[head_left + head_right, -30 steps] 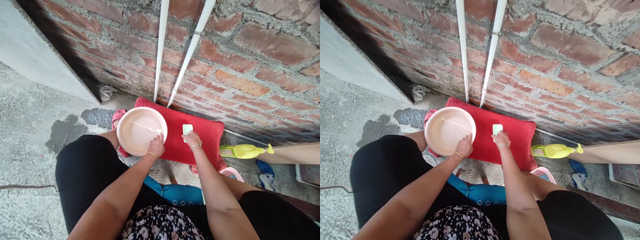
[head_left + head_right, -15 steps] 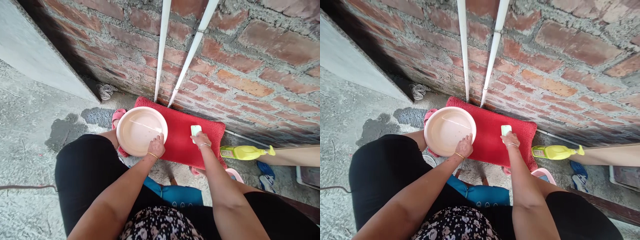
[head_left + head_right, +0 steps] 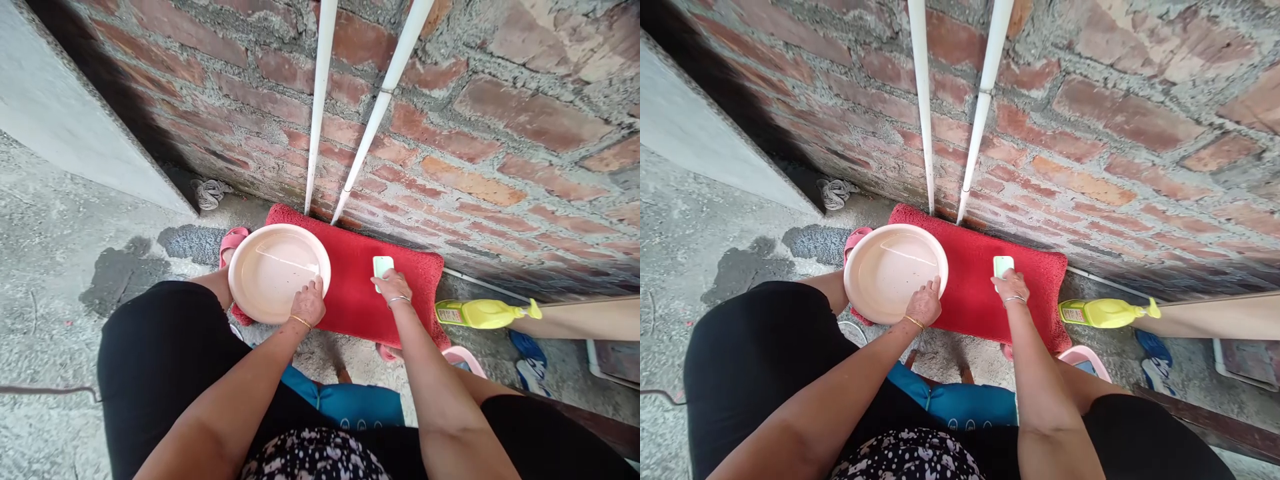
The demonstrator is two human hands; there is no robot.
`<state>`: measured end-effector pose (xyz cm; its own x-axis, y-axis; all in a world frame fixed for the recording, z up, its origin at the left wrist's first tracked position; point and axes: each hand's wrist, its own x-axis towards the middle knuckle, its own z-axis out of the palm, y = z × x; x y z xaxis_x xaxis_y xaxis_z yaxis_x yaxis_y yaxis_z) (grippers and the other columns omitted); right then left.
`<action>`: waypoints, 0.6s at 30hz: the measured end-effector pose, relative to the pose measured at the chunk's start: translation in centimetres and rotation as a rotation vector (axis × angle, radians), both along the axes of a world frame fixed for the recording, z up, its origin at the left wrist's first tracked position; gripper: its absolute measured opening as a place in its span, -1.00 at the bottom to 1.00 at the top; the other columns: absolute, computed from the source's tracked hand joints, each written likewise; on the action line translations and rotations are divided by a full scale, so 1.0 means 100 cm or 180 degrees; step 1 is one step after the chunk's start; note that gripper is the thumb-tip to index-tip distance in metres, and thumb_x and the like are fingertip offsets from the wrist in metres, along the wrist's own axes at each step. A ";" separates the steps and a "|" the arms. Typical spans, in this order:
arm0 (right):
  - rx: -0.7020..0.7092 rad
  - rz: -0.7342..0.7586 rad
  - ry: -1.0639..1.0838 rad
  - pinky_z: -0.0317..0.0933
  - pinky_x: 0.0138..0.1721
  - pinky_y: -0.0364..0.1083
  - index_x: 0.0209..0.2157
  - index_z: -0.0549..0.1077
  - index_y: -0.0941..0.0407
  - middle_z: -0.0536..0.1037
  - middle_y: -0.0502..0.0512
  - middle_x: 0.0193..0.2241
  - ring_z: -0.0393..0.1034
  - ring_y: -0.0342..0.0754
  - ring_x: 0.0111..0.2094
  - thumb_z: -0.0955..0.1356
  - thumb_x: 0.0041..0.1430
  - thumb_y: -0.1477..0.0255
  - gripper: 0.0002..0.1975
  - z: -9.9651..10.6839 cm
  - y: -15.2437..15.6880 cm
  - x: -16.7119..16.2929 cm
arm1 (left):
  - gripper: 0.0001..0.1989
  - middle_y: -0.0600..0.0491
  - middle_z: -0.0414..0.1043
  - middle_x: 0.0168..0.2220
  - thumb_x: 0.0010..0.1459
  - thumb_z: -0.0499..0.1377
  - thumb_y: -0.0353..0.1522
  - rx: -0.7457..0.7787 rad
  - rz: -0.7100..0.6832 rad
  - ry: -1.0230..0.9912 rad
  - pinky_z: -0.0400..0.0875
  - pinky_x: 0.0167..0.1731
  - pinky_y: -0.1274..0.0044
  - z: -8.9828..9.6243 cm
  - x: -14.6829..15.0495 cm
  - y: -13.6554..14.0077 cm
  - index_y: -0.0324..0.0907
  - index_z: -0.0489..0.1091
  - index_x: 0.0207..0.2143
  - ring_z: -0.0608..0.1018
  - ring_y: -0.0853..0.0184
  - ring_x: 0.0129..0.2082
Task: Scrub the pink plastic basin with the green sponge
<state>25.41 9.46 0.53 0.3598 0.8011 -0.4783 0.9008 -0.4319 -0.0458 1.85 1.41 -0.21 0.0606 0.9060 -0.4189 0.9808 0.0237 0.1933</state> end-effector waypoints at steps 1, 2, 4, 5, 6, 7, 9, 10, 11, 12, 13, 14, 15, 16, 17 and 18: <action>0.0039 0.0139 0.0071 0.19 -0.18 -0.04 -0.16 0.37 0.02 0.34 0.14 -0.16 0.35 0.01 -0.18 0.31 -0.01 0.04 -0.56 -0.001 0.008 -0.020 | -0.39 -0.16 0.26 -0.09 0.09 -0.09 -0.46 0.0014 -0.0008 0.0006 0.32 -0.23 0.44 -0.001 0.000 0.000 -0.25 -0.10 0.22 0.39 0.25 -0.17; 0.0059 0.0284 0.0137 0.19 -0.17 -0.03 -0.15 0.36 0.01 0.33 0.13 -0.15 0.34 0.01 -0.17 0.31 -0.01 0.04 -0.56 -0.003 0.015 -0.039 | -0.39 -0.16 0.26 -0.09 0.09 -0.09 -0.46 0.0035 -0.0019 0.0012 0.32 -0.24 0.44 -0.001 0.000 0.000 -0.26 -0.09 0.22 0.39 0.25 -0.17; 0.0067 0.0558 0.0241 0.19 -0.17 -0.03 -0.14 0.36 0.00 0.31 0.11 -0.15 0.33 0.01 -0.15 0.32 -0.02 0.04 -0.55 -0.007 0.028 -0.070 | -0.40 -0.16 0.27 -0.10 0.09 -0.08 -0.47 0.0066 -0.0037 0.0021 0.32 -0.24 0.44 -0.002 0.001 -0.001 -0.28 -0.08 0.22 0.39 0.25 -0.18; 0.0065 0.0668 0.0267 0.19 -0.16 -0.03 -0.14 0.35 -0.01 0.31 0.11 -0.14 0.32 0.02 -0.14 0.31 -0.01 0.05 -0.55 -0.009 0.033 -0.081 | -0.40 -0.16 0.27 -0.10 0.09 -0.08 -0.46 0.0069 -0.0036 0.0027 0.32 -0.25 0.44 -0.003 0.001 -0.001 -0.28 -0.08 0.22 0.39 0.25 -0.18; 0.0056 0.0746 0.0266 0.18 -0.16 -0.02 -0.13 0.35 -0.01 0.30 0.11 -0.14 0.31 0.02 -0.13 0.31 -0.01 0.05 -0.56 -0.011 0.037 -0.089 | -0.40 -0.15 0.27 -0.10 0.09 -0.08 -0.46 0.0067 -0.0033 0.0032 0.31 -0.25 0.45 -0.003 0.001 -0.001 -0.27 -0.07 0.21 0.39 0.25 -0.18; 0.0034 0.0797 0.0253 0.18 -0.16 -0.02 -0.12 0.35 0.00 0.30 0.11 -0.14 0.31 0.02 -0.12 0.31 0.00 0.06 -0.56 -0.012 0.041 -0.093 | -0.40 -0.15 0.27 -0.10 0.09 -0.08 -0.46 0.0067 -0.0025 0.0035 0.31 -0.25 0.45 -0.003 0.001 -0.001 -0.27 -0.07 0.21 0.39 0.25 -0.18; -0.0032 0.0804 0.0206 0.19 -0.16 -0.01 -0.11 0.35 0.00 0.30 0.12 -0.15 0.31 0.03 -0.12 0.31 -0.01 0.07 -0.54 -0.013 0.046 -0.089 | -0.41 -0.15 0.27 -0.11 0.10 -0.09 -0.46 0.0073 -0.0010 0.0035 0.31 -0.26 0.45 -0.004 0.001 -0.001 -0.27 -0.07 0.21 0.39 0.24 -0.19; -0.0075 0.0765 0.0181 0.19 -0.17 0.00 -0.10 0.35 0.00 0.31 0.12 -0.15 0.32 0.04 -0.13 0.31 -0.01 0.06 -0.53 -0.013 0.047 -0.082 | -0.41 -0.15 0.26 -0.11 0.10 -0.09 -0.46 0.0076 -0.0006 0.0029 0.31 -0.26 0.45 -0.004 0.001 -0.001 -0.27 -0.08 0.22 0.39 0.24 -0.19; -0.0118 0.0697 0.0147 0.19 -0.17 0.00 -0.10 0.35 0.01 0.31 0.14 -0.15 0.32 0.05 -0.13 0.31 -0.02 0.04 -0.52 -0.012 0.046 -0.071 | -0.41 -0.16 0.26 -0.11 0.10 -0.09 -0.46 0.0076 -0.0002 0.0022 0.31 -0.26 0.45 -0.004 0.001 -0.001 -0.27 -0.08 0.22 0.39 0.24 -0.19; -0.0160 0.0606 0.0100 0.19 -0.18 0.01 -0.09 0.34 0.01 0.32 0.15 -0.14 0.33 0.06 -0.13 0.30 -0.02 0.03 -0.50 -0.010 0.045 -0.058 | -0.41 -0.16 0.26 -0.11 0.10 -0.09 -0.46 0.0074 0.0004 0.0017 0.31 -0.26 0.45 -0.004 0.001 -0.001 -0.27 -0.08 0.22 0.39 0.24 -0.19; -0.0198 0.0503 0.0039 0.20 -0.19 0.02 -0.08 0.34 0.02 0.32 0.17 -0.13 0.33 0.07 -0.13 0.30 -0.02 0.02 -0.49 -0.008 0.043 -0.042 | -0.41 -0.16 0.26 -0.12 0.10 -0.08 -0.46 0.0074 0.0009 0.0011 0.31 -0.26 0.45 -0.005 0.001 -0.001 -0.28 -0.07 0.21 0.39 0.25 -0.19; -0.0240 0.0392 -0.0043 0.20 -0.19 0.02 -0.08 0.34 0.03 0.33 0.19 -0.12 0.33 0.08 -0.13 0.29 -0.01 0.02 -0.48 -0.006 0.039 -0.024 | -0.41 -0.16 0.26 -0.12 0.10 -0.08 -0.47 0.0082 0.0012 0.0004 0.31 -0.26 0.45 -0.005 0.001 -0.001 -0.28 -0.07 0.21 0.39 0.25 -0.20; -0.0278 0.0283 -0.0136 0.20 -0.19 0.02 -0.07 0.35 0.05 0.34 0.22 -0.11 0.33 0.09 -0.12 0.29 -0.01 0.02 -0.47 -0.004 0.034 -0.005 | -0.41 -0.16 0.26 -0.12 0.10 -0.08 -0.47 0.0093 0.0015 -0.0002 0.31 -0.26 0.45 -0.005 0.001 -0.001 -0.28 -0.06 0.21 0.39 0.25 -0.20; -0.0307 0.0182 -0.0232 0.20 -0.20 0.01 -0.08 0.36 0.07 0.35 0.25 -0.12 0.34 0.09 -0.13 0.30 -0.01 0.03 -0.47 -0.002 0.028 0.014 | -0.41 -0.16 0.26 -0.12 0.09 -0.08 -0.48 0.0109 0.0020 -0.0007 0.31 -0.27 0.45 -0.005 0.001 -0.001 -0.28 -0.06 0.21 0.39 0.25 -0.20; -0.0305 0.0099 -0.0328 0.20 -0.20 0.00 -0.09 0.37 0.10 0.37 0.27 -0.14 0.35 0.09 -0.14 0.31 -0.01 0.04 -0.47 0.000 0.021 0.033 | -0.42 -0.16 0.26 -0.12 0.09 -0.09 -0.48 0.0123 0.0023 -0.0013 0.31 -0.27 0.45 -0.005 0.001 -0.001 -0.28 -0.05 0.21 0.39 0.25 -0.20; -0.0278 0.0039 -0.0414 0.20 -0.22 -0.02 -0.12 0.39 0.13 0.40 0.28 -0.17 0.36 0.09 -0.16 0.32 -0.02 0.05 -0.48 0.003 0.013 0.052 | -0.42 -0.16 0.27 -0.12 0.09 -0.08 -0.48 0.0128 0.0027 -0.0015 0.31 -0.27 0.45 -0.005 0.001 -0.001 -0.28 -0.05 0.21 0.39 0.25 -0.20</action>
<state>30.56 10.80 0.80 0.4136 0.7633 -0.4963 0.9019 -0.4179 0.1089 1.97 1.31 -0.74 0.0548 0.9226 -0.3818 0.9797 0.0241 0.1988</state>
